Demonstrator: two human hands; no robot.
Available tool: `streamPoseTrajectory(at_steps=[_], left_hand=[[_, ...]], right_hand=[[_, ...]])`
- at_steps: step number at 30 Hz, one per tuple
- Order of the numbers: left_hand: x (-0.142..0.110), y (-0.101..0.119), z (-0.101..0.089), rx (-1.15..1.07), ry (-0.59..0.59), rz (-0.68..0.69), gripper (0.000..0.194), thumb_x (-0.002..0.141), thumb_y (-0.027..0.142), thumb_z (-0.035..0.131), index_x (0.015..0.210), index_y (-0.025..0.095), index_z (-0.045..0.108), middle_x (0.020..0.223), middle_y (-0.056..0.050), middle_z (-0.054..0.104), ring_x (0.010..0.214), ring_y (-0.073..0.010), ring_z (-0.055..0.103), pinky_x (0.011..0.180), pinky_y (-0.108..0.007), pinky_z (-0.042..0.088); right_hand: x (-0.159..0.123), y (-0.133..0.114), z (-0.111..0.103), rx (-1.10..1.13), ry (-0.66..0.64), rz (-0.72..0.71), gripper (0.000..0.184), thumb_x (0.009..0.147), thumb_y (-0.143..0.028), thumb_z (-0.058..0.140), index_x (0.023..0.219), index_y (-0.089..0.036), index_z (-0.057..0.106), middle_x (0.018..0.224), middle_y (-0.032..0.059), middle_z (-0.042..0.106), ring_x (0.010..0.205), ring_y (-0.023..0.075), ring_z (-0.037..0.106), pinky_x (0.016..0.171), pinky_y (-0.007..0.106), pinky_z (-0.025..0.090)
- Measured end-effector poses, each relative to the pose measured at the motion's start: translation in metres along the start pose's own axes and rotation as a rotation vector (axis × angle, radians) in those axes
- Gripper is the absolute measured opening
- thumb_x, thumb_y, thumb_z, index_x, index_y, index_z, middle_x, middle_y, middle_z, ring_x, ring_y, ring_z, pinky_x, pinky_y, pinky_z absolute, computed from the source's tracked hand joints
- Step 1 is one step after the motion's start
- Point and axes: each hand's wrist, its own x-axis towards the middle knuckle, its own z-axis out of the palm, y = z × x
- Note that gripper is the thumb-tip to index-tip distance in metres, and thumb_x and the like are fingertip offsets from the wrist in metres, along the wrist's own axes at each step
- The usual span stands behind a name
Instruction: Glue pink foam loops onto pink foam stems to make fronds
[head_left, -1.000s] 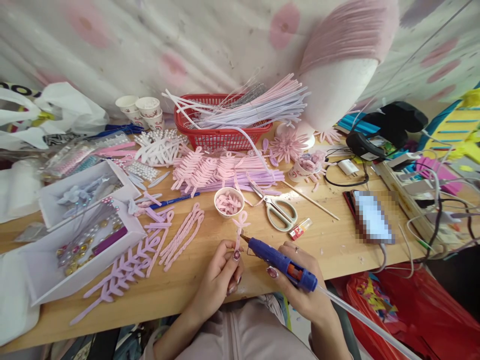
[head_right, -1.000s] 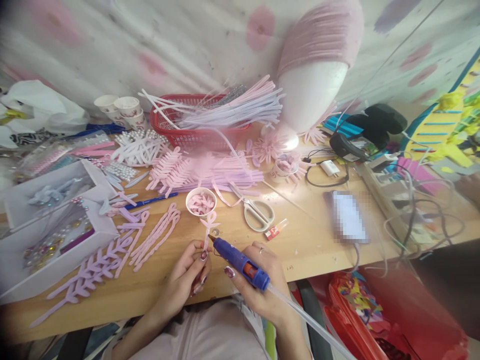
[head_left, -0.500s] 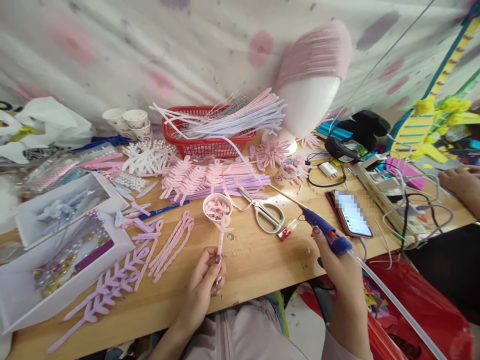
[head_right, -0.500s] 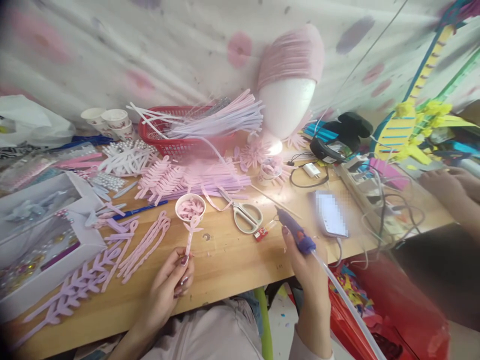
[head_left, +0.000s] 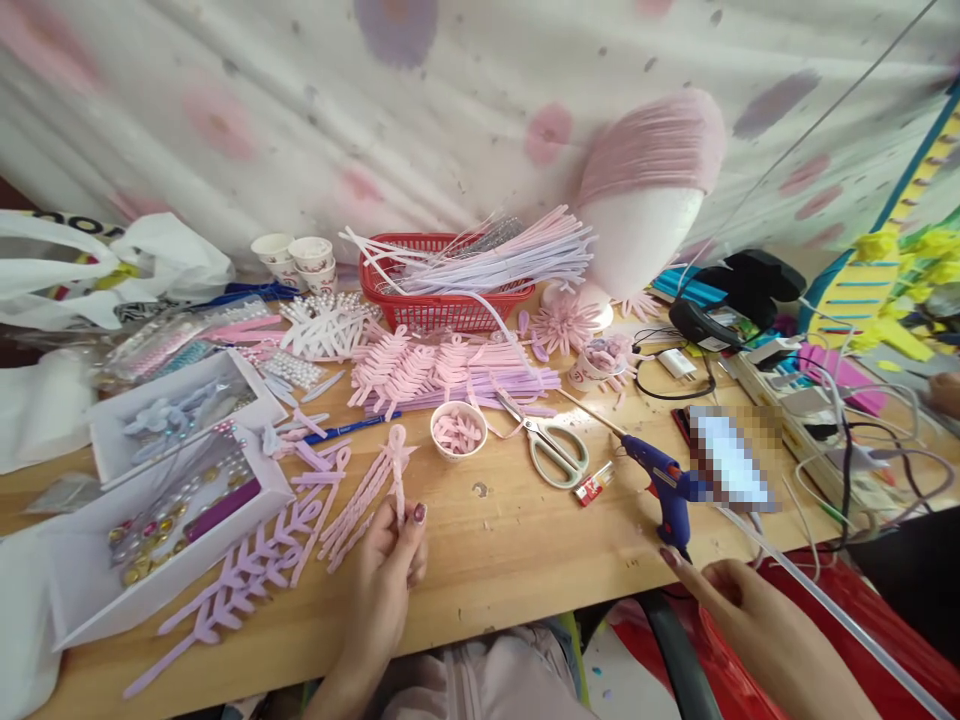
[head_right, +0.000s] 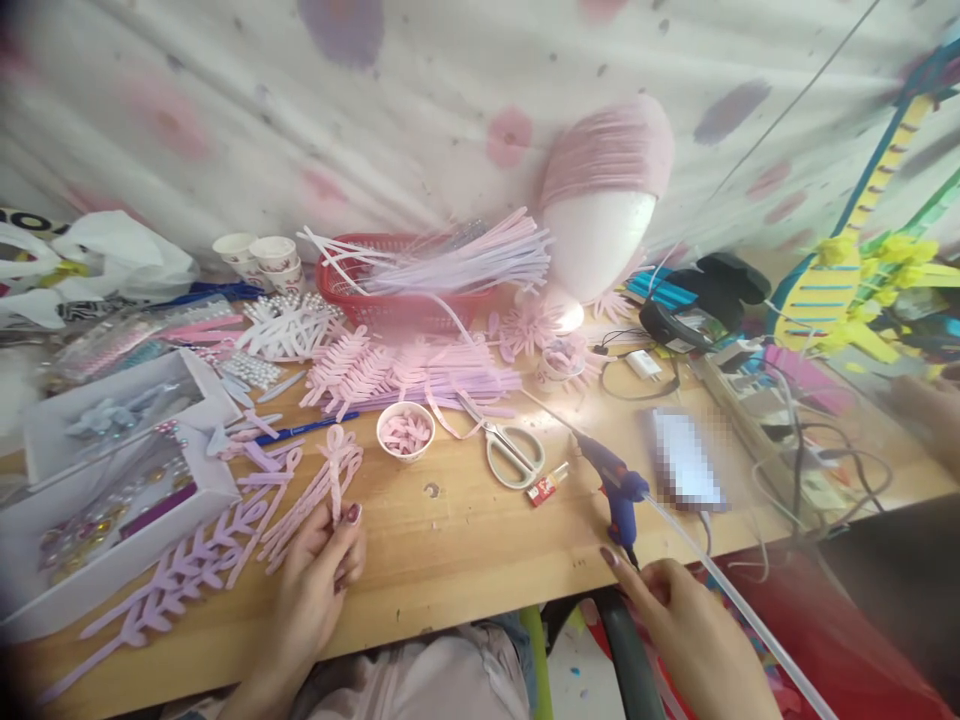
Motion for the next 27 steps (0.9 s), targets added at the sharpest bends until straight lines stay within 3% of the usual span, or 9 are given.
streamPoseTrajectory(at_steps=[2,4,7,9,13,17,20,27], left_hand=[[0.001,0.002,-0.001,0.014,0.012,0.014,0.042,0.077,0.052,0.077,0.095,0.019,0.056,0.056,0.011,0.036,0.044,-0.0039,0.026,0.042,-0.017,0.019],[0.001,0.003,-0.003,0.021,0.009,0.011,0.049,0.076,0.051,0.078,0.107,0.019,0.058,0.057,0.011,0.039,0.044,-0.0041,0.027,0.043,-0.017,0.02],[0.003,0.002,-0.003,-0.004,0.007,-0.025,0.048,0.073,0.058,0.077,0.088,0.016,0.059,0.052,0.012,0.033,0.043,-0.004,0.025,0.042,-0.018,0.018],[0.004,0.002,-0.003,-0.024,0.014,-0.043,0.051,0.072,0.064,0.075,0.07,0.018,0.052,0.051,0.011,0.032,0.042,-0.0037,0.024,0.041,-0.018,0.018],[0.004,-0.001,-0.003,-0.046,0.023,-0.068,0.059,0.071,0.065,0.073,0.06,0.021,0.037,0.053,0.01,0.031,0.042,-0.0036,0.023,0.041,-0.019,0.017],[0.004,-0.004,-0.006,-0.013,0.004,-0.096,0.057,0.07,0.064,0.074,0.062,0.022,0.036,0.053,0.01,0.03,0.043,-0.004,0.022,0.041,-0.019,0.018],[0.005,-0.004,-0.007,-0.003,-0.022,-0.107,0.057,0.07,0.065,0.073,0.062,0.022,0.036,0.053,0.01,0.029,0.043,-0.0042,0.022,0.042,-0.019,0.017],[0.006,0.003,-0.003,-0.013,-0.049,-0.103,0.059,0.068,0.066,0.075,0.062,0.022,0.036,0.052,0.011,0.031,0.043,-0.0037,0.022,0.042,-0.02,0.016]], right_hand=[[-0.011,-0.021,-0.005,0.06,-0.165,-0.088,0.048,0.079,-0.066,0.061,0.055,-0.025,0.058,0.044,0.0011,0.055,0.038,0.0208,0.053,0.037,0.032,0.04],[-0.013,-0.057,-0.006,0.176,-0.194,-0.276,0.042,0.086,-0.059,0.058,0.061,-0.024,0.06,0.053,0.0017,0.06,0.047,0.0193,0.056,0.044,0.03,0.045],[0.001,-0.121,0.002,0.283,-0.151,-0.567,0.024,0.095,-0.039,0.055,0.081,-0.023,0.066,0.072,0.0033,0.066,0.066,0.0194,0.062,0.062,0.03,0.05],[0.017,-0.159,0.01,0.3,-0.14,-0.711,0.016,0.098,-0.029,0.053,0.093,-0.023,0.067,0.083,0.0048,0.067,0.076,0.0193,0.064,0.069,0.03,0.05],[0.047,-0.208,0.03,0.092,-0.095,-0.798,0.015,0.096,-0.024,0.056,0.098,-0.02,0.071,0.09,0.0064,0.065,0.078,0.0191,0.063,0.07,0.031,0.046],[0.061,-0.231,0.044,-0.188,-0.142,-0.83,0.013,0.089,-0.022,0.062,0.081,-0.018,0.072,0.082,0.0063,0.063,0.072,0.0186,0.061,0.064,0.029,0.039],[0.063,-0.237,0.044,-0.276,-0.186,-0.814,0.015,0.086,-0.016,0.063,0.073,-0.018,0.071,0.078,0.0064,0.064,0.069,0.0182,0.06,0.059,0.028,0.035],[0.068,-0.231,0.037,-0.018,-0.236,-0.757,0.021,0.087,-0.01,0.057,0.087,-0.019,0.076,0.083,0.0057,0.075,0.071,0.0184,0.064,0.064,0.028,0.04]])
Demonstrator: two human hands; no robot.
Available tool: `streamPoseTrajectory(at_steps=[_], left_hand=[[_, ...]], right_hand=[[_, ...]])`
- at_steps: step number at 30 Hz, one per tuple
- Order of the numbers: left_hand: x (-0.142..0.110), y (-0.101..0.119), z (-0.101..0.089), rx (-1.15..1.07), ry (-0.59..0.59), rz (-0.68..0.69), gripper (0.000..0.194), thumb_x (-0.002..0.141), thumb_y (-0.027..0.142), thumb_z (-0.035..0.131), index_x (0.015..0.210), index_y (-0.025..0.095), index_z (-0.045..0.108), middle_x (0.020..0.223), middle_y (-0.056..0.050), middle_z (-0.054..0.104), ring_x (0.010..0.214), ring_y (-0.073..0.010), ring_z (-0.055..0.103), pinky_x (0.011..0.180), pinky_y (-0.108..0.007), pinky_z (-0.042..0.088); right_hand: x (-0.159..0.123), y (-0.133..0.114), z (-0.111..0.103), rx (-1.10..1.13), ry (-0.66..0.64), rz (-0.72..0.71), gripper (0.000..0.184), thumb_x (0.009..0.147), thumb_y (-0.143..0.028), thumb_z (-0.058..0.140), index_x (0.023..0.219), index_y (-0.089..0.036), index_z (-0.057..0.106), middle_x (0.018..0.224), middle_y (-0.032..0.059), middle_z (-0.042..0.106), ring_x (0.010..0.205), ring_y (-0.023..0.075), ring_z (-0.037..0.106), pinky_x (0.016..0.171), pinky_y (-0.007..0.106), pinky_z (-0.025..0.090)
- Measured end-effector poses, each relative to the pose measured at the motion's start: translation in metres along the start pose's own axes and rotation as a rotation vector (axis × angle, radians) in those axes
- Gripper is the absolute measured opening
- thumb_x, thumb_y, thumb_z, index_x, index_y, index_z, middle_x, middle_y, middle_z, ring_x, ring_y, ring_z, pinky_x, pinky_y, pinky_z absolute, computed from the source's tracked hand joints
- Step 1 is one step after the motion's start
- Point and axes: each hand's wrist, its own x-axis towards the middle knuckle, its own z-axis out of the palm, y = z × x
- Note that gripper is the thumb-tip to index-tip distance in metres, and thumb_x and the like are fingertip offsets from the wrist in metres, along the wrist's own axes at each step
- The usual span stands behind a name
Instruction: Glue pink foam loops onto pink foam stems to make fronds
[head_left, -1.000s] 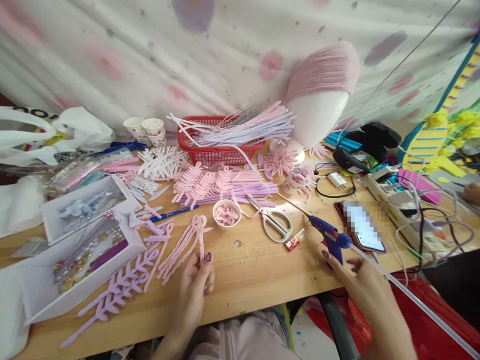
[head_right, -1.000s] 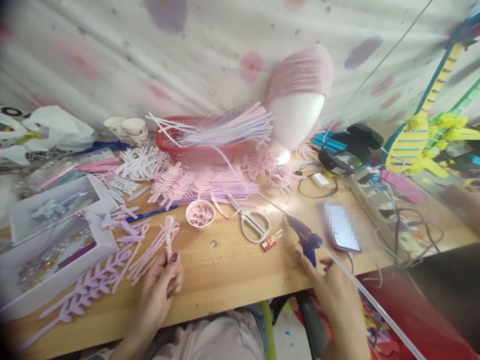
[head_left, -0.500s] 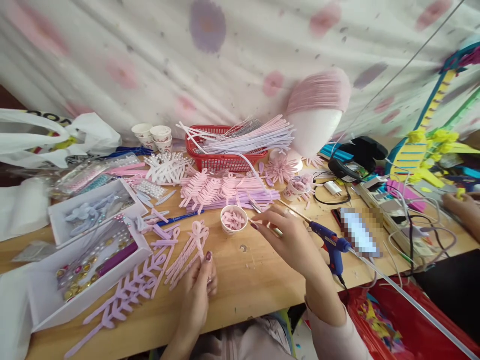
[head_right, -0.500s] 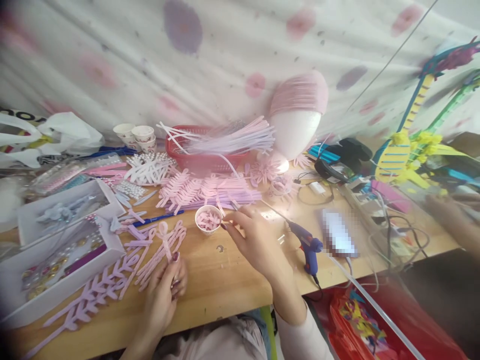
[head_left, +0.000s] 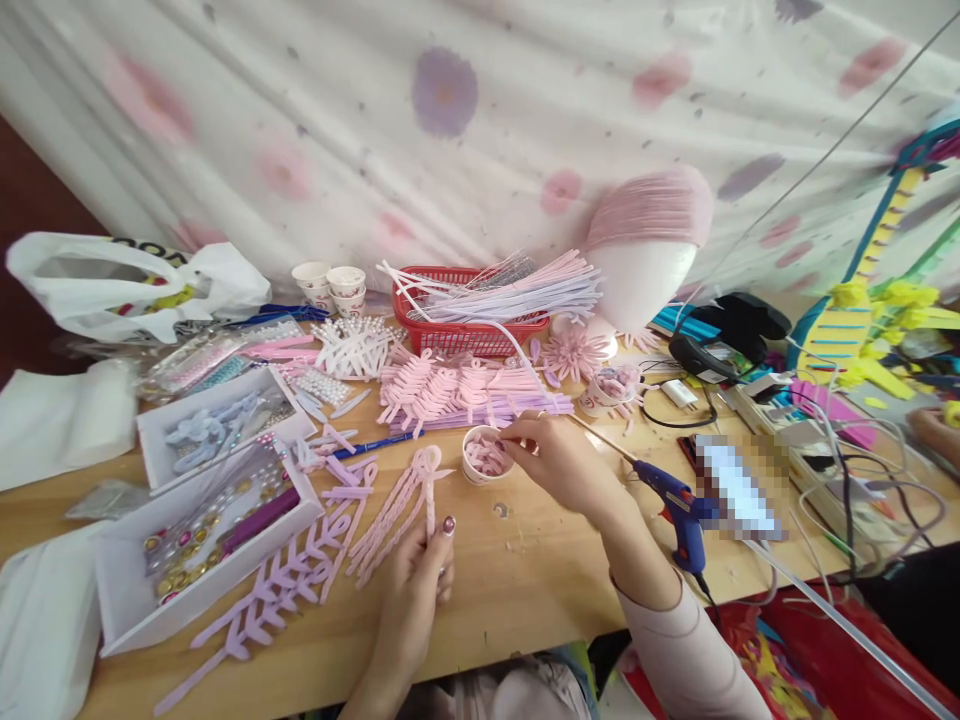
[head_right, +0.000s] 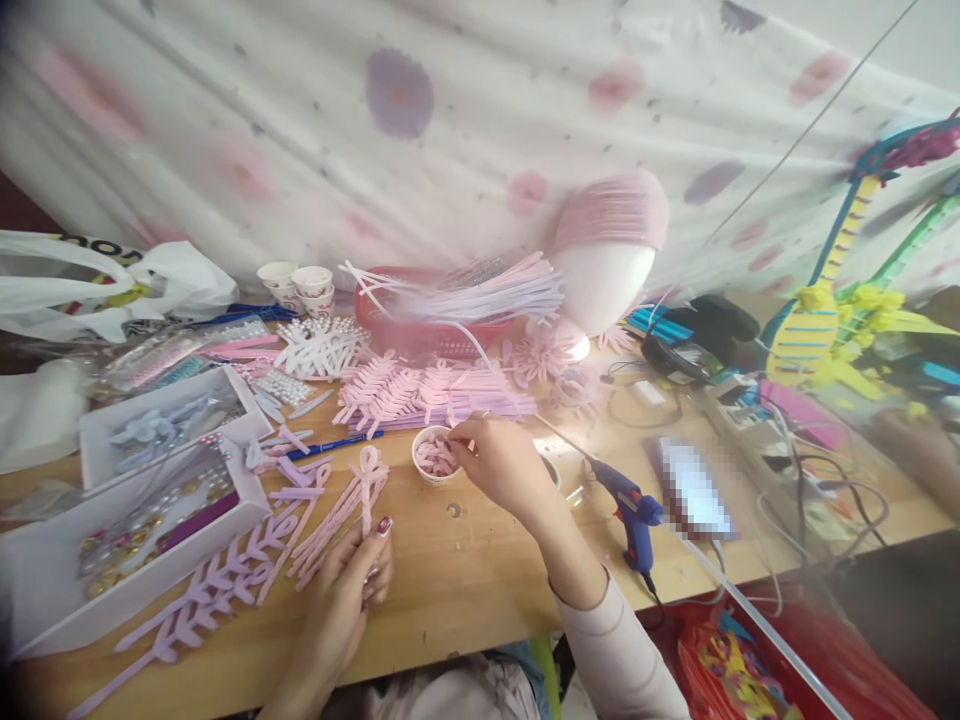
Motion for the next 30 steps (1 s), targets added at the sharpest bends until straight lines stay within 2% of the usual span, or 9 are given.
streamPoseTrajectory(at_steps=[4,7,11,14,18,21,25,30], left_hand=[[0.0,0.002,0.005,-0.007,-0.01,0.016,0.059,0.068,0.065,0.076,0.063,0.022,0.037,0.052,0.011,0.031,0.043,-0.0035,0.022,0.041,-0.019,0.017],[0.0,0.007,0.009,0.002,0.0,0.043,0.056,0.07,0.065,0.074,0.065,0.021,0.04,0.051,0.011,0.031,0.042,-0.0036,0.023,0.041,-0.019,0.018],[0.0,0.02,0.023,0.048,-0.032,0.109,0.045,0.079,0.062,0.069,0.085,0.019,0.057,0.05,0.012,0.031,0.041,-0.0046,0.024,0.04,-0.018,0.019],[-0.001,0.027,0.037,0.028,-0.048,0.144,0.045,0.079,0.059,0.07,0.097,0.019,0.061,0.052,0.012,0.034,0.041,-0.0043,0.026,0.04,-0.017,0.02],[-0.002,0.029,0.05,-0.01,-0.018,0.131,0.044,0.071,0.056,0.079,0.079,0.017,0.059,0.053,0.009,0.044,0.04,-0.0022,0.028,0.038,-0.016,0.019],[-0.004,0.026,0.055,-0.023,0.005,0.11,0.045,0.067,0.053,0.083,0.073,0.017,0.058,0.052,0.008,0.047,0.039,-0.0016,0.028,0.037,-0.015,0.02],[-0.006,0.023,0.06,-0.06,0.039,0.138,0.04,0.069,0.048,0.083,0.073,0.018,0.056,0.046,0.011,0.04,0.038,-0.0024,0.027,0.037,-0.014,0.021],[-0.008,0.022,0.063,-0.089,0.053,0.147,0.037,0.071,0.045,0.081,0.074,0.019,0.055,0.044,0.013,0.035,0.038,-0.0029,0.025,0.037,-0.014,0.021]], right_hand=[[-0.002,0.01,0.0,0.24,0.068,0.019,0.017,0.086,-0.014,0.056,0.087,-0.018,0.073,0.078,0.0045,0.074,0.069,0.0176,0.064,0.064,0.028,0.043],[-0.009,0.014,0.003,0.551,0.093,0.052,0.011,0.085,-0.021,0.058,0.084,-0.018,0.068,0.073,0.0026,0.072,0.066,0.0163,0.063,0.062,0.027,0.045],[-0.03,0.01,0.014,1.011,0.03,0.101,0.017,0.085,-0.036,0.067,0.082,-0.019,0.067,0.069,0.0017,0.07,0.061,0.0142,0.061,0.058,0.026,0.047],[-0.047,0.003,0.027,1.179,0.014,0.127,0.023,0.08,-0.042,0.075,0.076,-0.02,0.07,0.065,0.0008,0.066,0.059,0.0133,0.057,0.057,0.026,0.046],[-0.061,-0.003,0.04,1.291,0.021,0.138,0.025,0.078,-0.046,0.078,0.075,-0.021,0.073,0.067,0.0012,0.066,0.063,0.0147,0.057,0.06,0.028,0.047],[-0.066,-0.003,0.046,1.292,0.122,0.157,0.025,0.079,-0.046,0.077,0.075,-0.021,0.072,0.067,0.0012,0.065,0.064,0.0145,0.055,0.059,0.027,0.045],[-0.071,0.001,0.053,1.287,0.253,0.19,0.026,0.079,-0.044,0.077,0.072,-0.021,0.069,0.066,0.0,0.062,0.06,0.0128,0.05,0.055,0.025,0.041],[-0.076,0.006,0.059,1.329,0.276,0.149,0.023,0.083,-0.039,0.074,0.073,-0.02,0.067,0.067,-0.0011,0.058,0.061,0.0123,0.048,0.056,0.024,0.04]])
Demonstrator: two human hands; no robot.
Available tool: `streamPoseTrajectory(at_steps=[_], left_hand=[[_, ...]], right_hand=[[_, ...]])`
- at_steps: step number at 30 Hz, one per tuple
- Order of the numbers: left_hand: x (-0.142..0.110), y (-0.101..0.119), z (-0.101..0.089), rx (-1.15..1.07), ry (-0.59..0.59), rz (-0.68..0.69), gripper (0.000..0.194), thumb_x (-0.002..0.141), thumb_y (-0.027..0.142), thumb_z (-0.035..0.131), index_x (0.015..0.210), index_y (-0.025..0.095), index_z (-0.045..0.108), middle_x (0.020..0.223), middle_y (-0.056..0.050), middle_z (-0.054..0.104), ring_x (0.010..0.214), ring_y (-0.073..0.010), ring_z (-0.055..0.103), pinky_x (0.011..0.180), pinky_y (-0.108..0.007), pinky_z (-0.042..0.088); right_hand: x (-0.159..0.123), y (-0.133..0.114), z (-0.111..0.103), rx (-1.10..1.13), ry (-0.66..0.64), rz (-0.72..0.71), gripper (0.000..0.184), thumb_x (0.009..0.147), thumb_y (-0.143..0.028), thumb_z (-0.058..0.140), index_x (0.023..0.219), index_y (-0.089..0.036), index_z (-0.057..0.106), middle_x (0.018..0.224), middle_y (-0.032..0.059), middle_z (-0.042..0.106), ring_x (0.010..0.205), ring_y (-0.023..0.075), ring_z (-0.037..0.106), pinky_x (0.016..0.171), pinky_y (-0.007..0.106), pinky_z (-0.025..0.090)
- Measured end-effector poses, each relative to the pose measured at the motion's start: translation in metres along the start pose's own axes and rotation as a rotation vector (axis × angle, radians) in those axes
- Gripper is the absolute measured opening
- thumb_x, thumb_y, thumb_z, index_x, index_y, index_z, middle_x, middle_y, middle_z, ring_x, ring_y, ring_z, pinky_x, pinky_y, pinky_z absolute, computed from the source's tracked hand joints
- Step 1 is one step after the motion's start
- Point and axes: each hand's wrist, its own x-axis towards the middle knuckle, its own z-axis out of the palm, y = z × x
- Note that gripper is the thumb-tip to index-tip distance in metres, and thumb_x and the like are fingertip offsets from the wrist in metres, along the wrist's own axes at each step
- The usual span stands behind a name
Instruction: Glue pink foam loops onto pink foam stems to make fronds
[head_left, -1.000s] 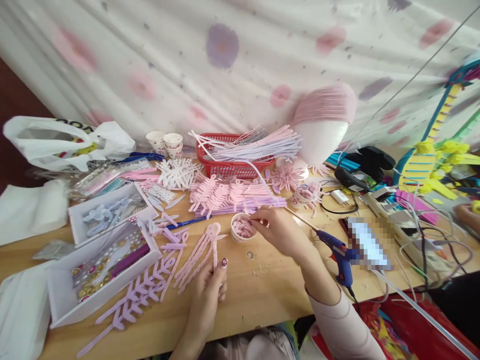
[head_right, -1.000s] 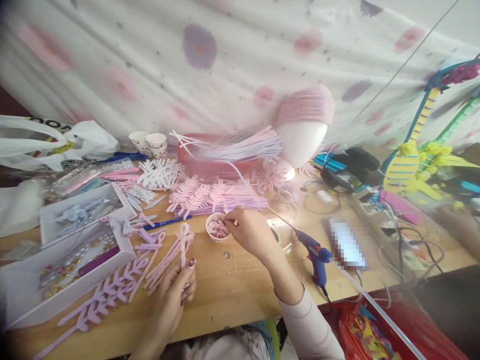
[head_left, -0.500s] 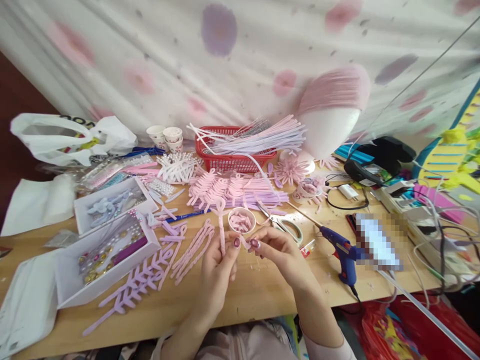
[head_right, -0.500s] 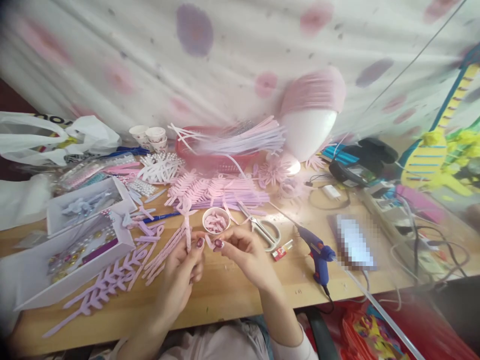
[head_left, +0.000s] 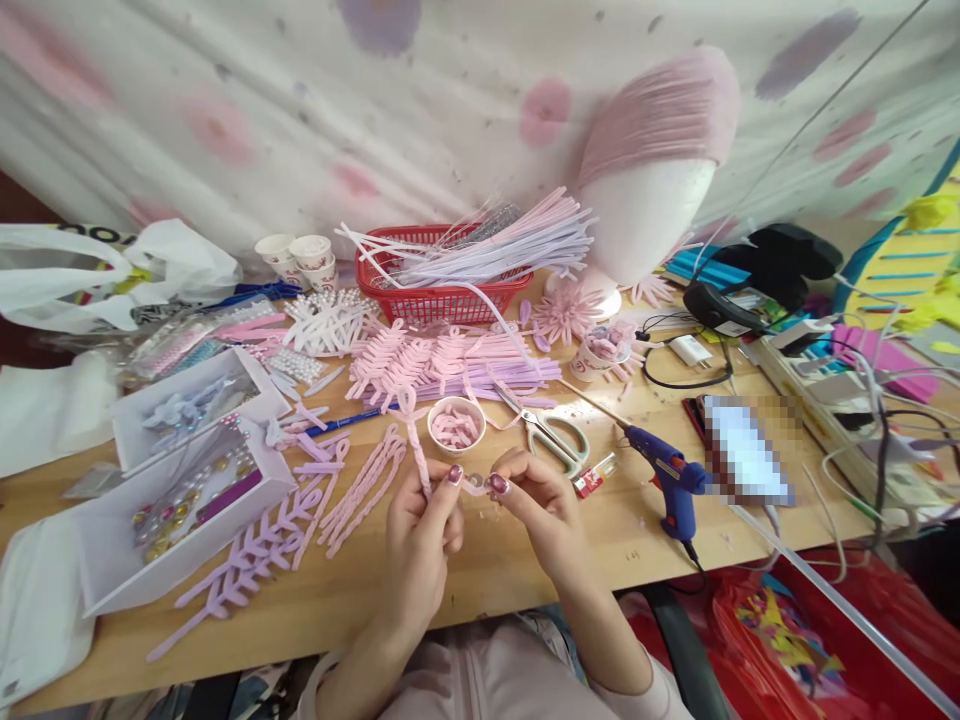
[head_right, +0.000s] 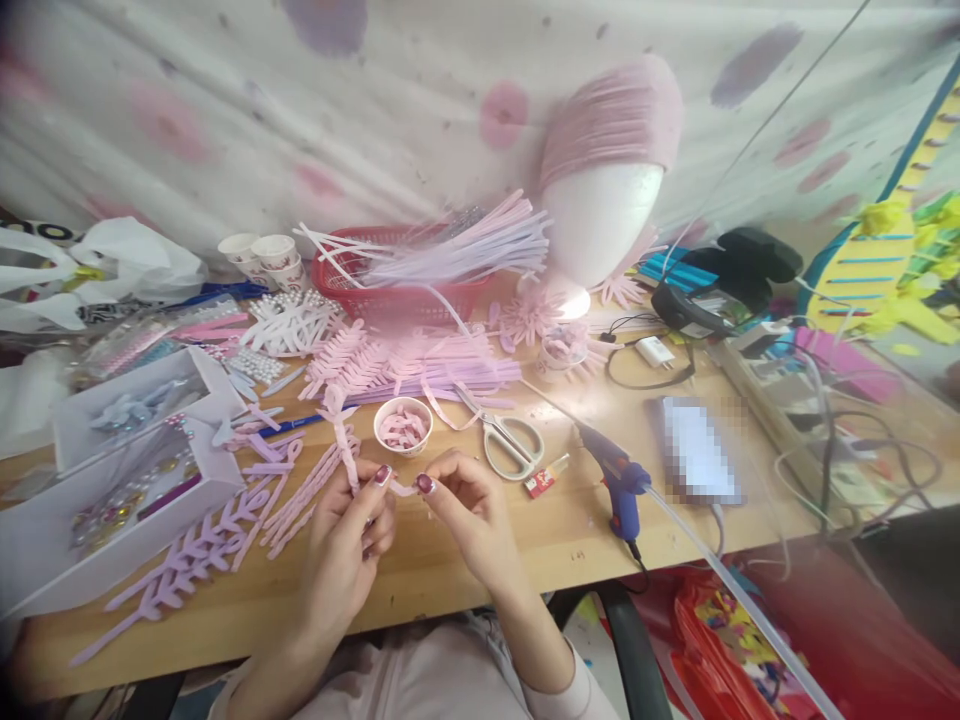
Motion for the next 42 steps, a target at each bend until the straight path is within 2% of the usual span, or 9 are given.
streamPoseTrajectory(at_steps=[6,12,21,29,35,42], left_hand=[[0.002,0.007,0.002,0.026,0.003,-0.089,0.042,0.064,0.044,0.085,0.071,0.019,0.051,0.046,0.014,0.033,0.038,-0.002,0.023,0.036,-0.013,0.019],[0.001,0.009,-0.001,0.01,-0.001,-0.107,0.039,0.066,0.037,0.084,0.07,0.019,0.049,0.046,0.014,0.031,0.037,-0.0019,0.023,0.036,-0.012,0.019],[0.004,0.01,-0.003,0.008,-0.015,-0.061,0.041,0.068,0.046,0.084,0.072,0.019,0.053,0.046,0.013,0.035,0.037,-0.0014,0.024,0.037,-0.013,0.019],[0.004,0.01,-0.005,-0.018,0.023,-0.031,0.039,0.067,0.043,0.084,0.072,0.018,0.054,0.043,0.013,0.036,0.036,-0.0016,0.025,0.037,-0.013,0.019],[0.004,0.007,-0.006,-0.007,0.02,-0.005,0.038,0.072,0.044,0.081,0.073,0.019,0.053,0.044,0.013,0.034,0.037,-0.0022,0.024,0.037,-0.014,0.019],[0.005,0.002,-0.017,0.113,-0.043,0.02,0.033,0.082,0.044,0.074,0.076,0.019,0.053,0.044,0.012,0.036,0.038,-0.0033,0.028,0.039,-0.015,0.021]], right_hand=[[-0.002,0.004,-0.004,-0.016,-0.071,-0.095,0.01,0.088,-0.029,0.07,0.081,-0.022,0.069,0.078,0.0,0.06,0.074,0.0142,0.054,0.069,0.026,0.043],[-0.003,0.006,-0.007,-0.083,-0.161,-0.156,0.008,0.091,-0.026,0.067,0.083,-0.023,0.069,0.082,0.0012,0.06,0.078,0.0156,0.055,0.072,0.029,0.043],[0.0,0.007,0.0,-0.026,-0.027,-0.133,0.01,0.086,-0.029,0.073,0.079,-0.023,0.071,0.074,0.0002,0.06,0.07,0.0148,0.054,0.065,0.028,0.043],[0.0,0.011,0.007,-0.013,0.072,-0.114,0.014,0.082,-0.034,0.076,0.075,-0.022,0.073,0.07,0.0004,0.059,0.066,0.0144,0.054,0.061,0.027,0.044],[-0.001,0.011,0.007,-0.023,0.099,-0.101,0.014,0.081,-0.032,0.076,0.073,-0.023,0.071,0.068,-0.0001,0.059,0.063,0.0139,0.053,0.059,0.027,0.045],[0.0,0.012,-0.003,-0.129,0.069,-0.091,0.011,0.081,-0.03,0.076,0.075,-0.023,0.073,0.069,0.0008,0.064,0.067,0.0154,0.058,0.062,0.028,0.047]])
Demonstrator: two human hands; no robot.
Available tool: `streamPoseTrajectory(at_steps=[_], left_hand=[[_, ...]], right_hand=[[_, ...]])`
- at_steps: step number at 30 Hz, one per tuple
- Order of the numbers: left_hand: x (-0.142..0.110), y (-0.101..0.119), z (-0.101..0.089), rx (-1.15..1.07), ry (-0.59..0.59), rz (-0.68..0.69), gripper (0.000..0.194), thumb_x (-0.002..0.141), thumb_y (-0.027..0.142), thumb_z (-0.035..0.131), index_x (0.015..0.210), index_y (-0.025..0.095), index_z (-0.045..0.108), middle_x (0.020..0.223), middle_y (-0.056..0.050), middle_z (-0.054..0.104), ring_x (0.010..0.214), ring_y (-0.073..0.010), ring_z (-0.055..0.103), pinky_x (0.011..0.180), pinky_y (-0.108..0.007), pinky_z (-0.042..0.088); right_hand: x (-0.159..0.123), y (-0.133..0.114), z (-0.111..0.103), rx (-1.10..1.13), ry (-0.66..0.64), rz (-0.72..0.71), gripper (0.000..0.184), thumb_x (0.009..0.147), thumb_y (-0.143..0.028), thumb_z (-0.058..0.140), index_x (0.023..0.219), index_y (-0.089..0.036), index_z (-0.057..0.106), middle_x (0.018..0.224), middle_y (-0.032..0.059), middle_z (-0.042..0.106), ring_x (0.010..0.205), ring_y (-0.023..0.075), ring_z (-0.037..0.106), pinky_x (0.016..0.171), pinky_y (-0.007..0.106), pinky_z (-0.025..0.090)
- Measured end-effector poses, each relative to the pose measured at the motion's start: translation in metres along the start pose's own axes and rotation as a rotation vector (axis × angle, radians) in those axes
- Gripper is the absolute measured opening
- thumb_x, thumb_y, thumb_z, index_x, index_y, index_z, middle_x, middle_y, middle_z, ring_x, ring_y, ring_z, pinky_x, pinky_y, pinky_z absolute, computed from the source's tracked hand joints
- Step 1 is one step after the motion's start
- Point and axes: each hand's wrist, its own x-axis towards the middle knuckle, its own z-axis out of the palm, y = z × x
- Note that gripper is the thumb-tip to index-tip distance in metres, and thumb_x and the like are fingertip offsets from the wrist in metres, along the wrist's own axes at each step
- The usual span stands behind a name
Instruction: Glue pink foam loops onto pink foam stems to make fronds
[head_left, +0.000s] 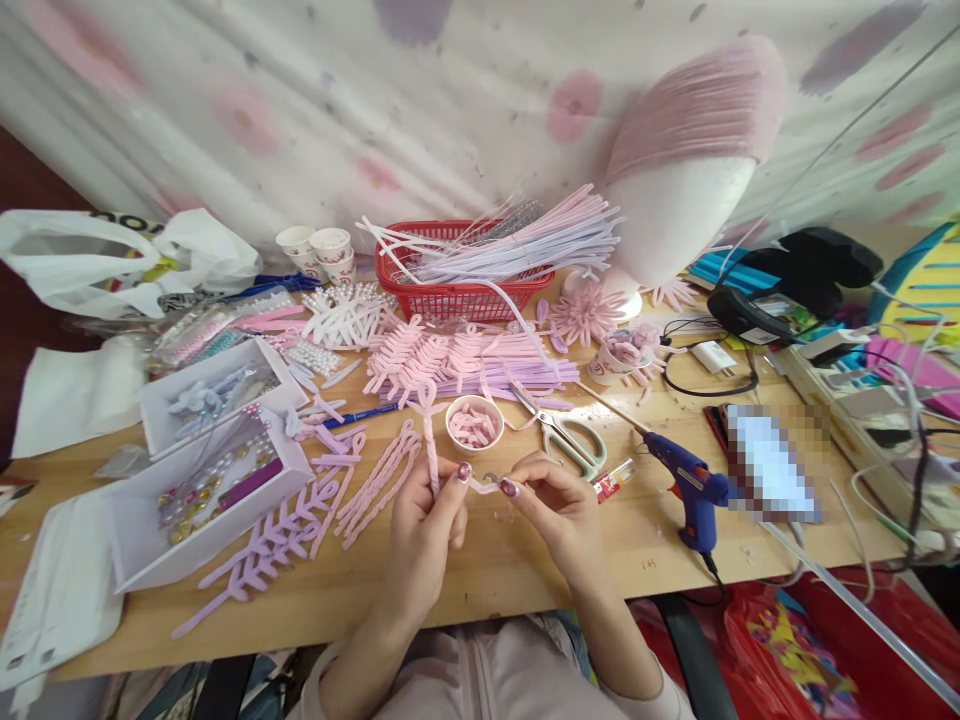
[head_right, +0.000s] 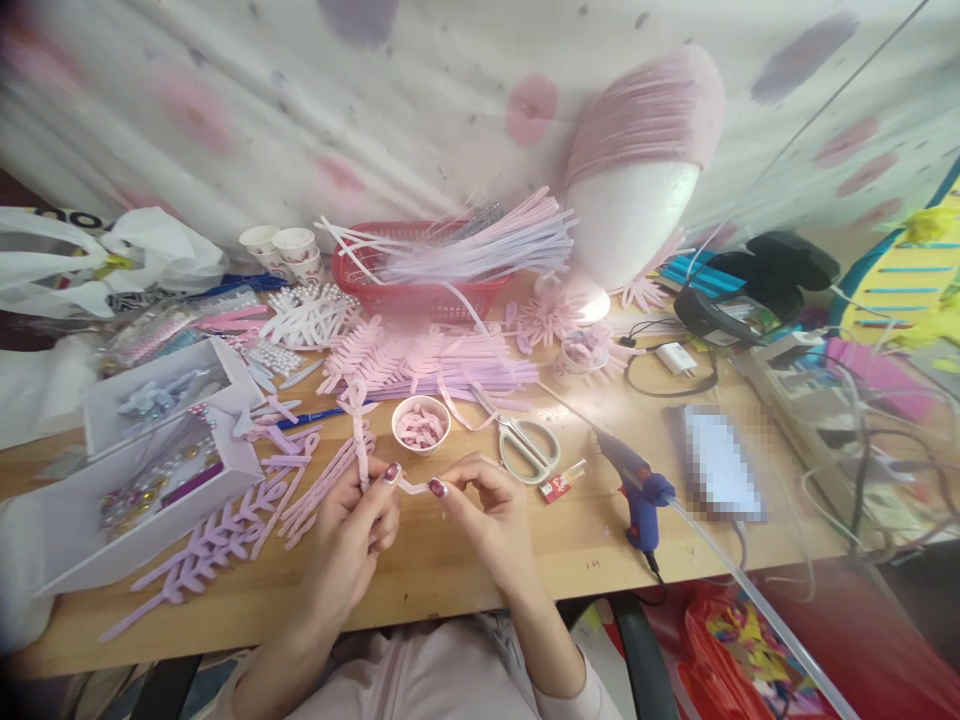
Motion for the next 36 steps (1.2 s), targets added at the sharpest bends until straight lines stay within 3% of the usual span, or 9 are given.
streamPoseTrajectory(at_steps=[8,15,19,25,31,36], left_hand=[[-0.001,0.002,-0.001,0.019,-0.062,-0.045,0.037,0.082,0.052,0.071,0.081,0.019,0.054,0.05,0.012,0.033,0.04,-0.0038,0.025,0.039,-0.016,0.019],[-0.004,0.002,-0.008,0.069,-0.203,-0.136,0.034,0.094,0.054,0.052,0.086,0.022,0.053,0.058,0.01,0.034,0.043,-0.0051,0.023,0.042,-0.017,0.018],[-0.007,-0.001,-0.005,0.134,-0.269,-0.128,0.035,0.094,0.056,0.049,0.086,0.022,0.052,0.058,0.01,0.033,0.044,-0.0065,0.023,0.043,-0.019,0.019],[-0.009,-0.002,-0.002,0.139,-0.337,-0.138,0.039,0.094,0.058,0.048,0.088,0.021,0.054,0.058,0.01,0.032,0.045,-0.0071,0.024,0.044,-0.02,0.02],[-0.007,-0.002,-0.001,0.069,-0.29,-0.139,0.038,0.09,0.058,0.057,0.087,0.021,0.055,0.056,0.01,0.032,0.043,-0.0056,0.023,0.042,-0.018,0.02],[-0.002,0.003,0.0,-0.022,-0.158,-0.047,0.036,0.084,0.055,0.067,0.089,0.021,0.058,0.054,0.011,0.032,0.04,-0.0043,0.023,0.039,-0.016,0.02]], right_hand=[[-0.001,-0.005,-0.008,-0.026,-0.044,-0.012,0.011,0.083,-0.03,0.075,0.075,-0.022,0.071,0.073,0.0015,0.064,0.068,0.0158,0.057,0.063,0.028,0.046],[0.006,-0.01,-0.02,-0.121,0.096,-0.203,0.006,0.086,-0.026,0.073,0.08,-0.027,0.074,0.079,0.0019,0.062,0.078,0.0185,0.057,0.073,0.033,0.045],[0.012,-0.013,-0.013,-0.167,0.136,-0.219,0.005,0.086,-0.026,0.073,0.082,-0.028,0.074,0.087,0.003,0.06,0.086,0.0203,0.056,0.08,0.036,0.044],[0.016,-0.012,-0.002,-0.098,0.156,-0.179,0.004,0.083,-0.027,0.075,0.08,-0.027,0.074,0.083,0.0017,0.056,0.083,0.0193,0.054,0.077,0.035,0.044],[0.013,-0.015,-0.007,-0.112,0.128,-0.168,0.005,0.085,-0.029,0.074,0.081,-0.027,0.074,0.08,0.0017,0.058,0.079,0.0189,0.053,0.074,0.034,0.044],[0.006,-0.018,-0.016,-0.152,-0.035,-0.087,0.013,0.086,-0.034,0.073,0.076,-0.024,0.073,0.074,0.0018,0.056,0.071,0.0179,0.052,0.067,0.033,0.042]])
